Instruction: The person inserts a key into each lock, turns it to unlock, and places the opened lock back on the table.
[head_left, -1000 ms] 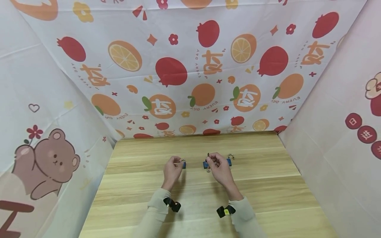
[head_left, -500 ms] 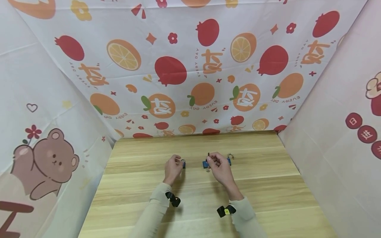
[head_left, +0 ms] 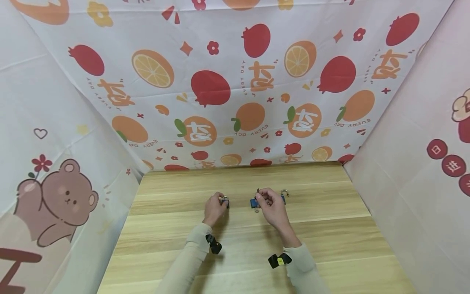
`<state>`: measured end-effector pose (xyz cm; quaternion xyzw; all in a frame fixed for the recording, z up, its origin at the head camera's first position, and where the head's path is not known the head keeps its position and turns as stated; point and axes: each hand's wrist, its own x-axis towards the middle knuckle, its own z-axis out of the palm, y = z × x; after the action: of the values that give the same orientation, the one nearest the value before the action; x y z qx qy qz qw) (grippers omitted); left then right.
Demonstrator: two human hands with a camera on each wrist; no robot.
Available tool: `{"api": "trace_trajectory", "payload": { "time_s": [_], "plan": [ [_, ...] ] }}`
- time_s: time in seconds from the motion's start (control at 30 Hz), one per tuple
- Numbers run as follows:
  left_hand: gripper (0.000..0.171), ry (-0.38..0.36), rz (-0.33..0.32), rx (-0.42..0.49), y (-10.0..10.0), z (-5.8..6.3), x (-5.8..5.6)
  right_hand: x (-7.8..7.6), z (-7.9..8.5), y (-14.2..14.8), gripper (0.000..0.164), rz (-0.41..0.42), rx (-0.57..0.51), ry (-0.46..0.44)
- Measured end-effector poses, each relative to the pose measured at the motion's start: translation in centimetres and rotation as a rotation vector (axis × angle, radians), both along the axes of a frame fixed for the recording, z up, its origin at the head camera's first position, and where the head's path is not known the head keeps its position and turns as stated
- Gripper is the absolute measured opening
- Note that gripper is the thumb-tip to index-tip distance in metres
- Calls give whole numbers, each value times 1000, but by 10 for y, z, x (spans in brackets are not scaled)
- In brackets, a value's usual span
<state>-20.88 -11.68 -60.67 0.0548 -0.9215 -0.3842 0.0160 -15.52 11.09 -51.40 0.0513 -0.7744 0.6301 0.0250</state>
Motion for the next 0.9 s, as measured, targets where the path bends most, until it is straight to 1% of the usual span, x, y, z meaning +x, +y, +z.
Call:
{"api": "trace_trajectory", "payload": {
  "time_s": [0.17, 0.3, 0.43, 0.5, 0.7, 0.9],
  "plan": [
    [32, -14, -9, -50, -2, -6, -2, 0, 1, 0, 17, 15, -3, 5],
    [35, -4, -43, -85, -1, -10, -4, 0, 0, 0, 15, 12, -5, 12],
    [33, 15, -71, -110, 0, -13, -5, 2, -1, 1, 12, 18, -4, 13],
    [31, 17, -80, -126, 0, -14, -5, 2, -1, 2, 12, 19, -6, 11],
    [30, -13, -93, -182, 2, -13, -3, 2, -2, 4, 10, 4, -2, 2],
    [29, -4, -95, -216, 5, -16, -4, 2, -2, 4, 10, -9, 19, -14]
  ]
}}
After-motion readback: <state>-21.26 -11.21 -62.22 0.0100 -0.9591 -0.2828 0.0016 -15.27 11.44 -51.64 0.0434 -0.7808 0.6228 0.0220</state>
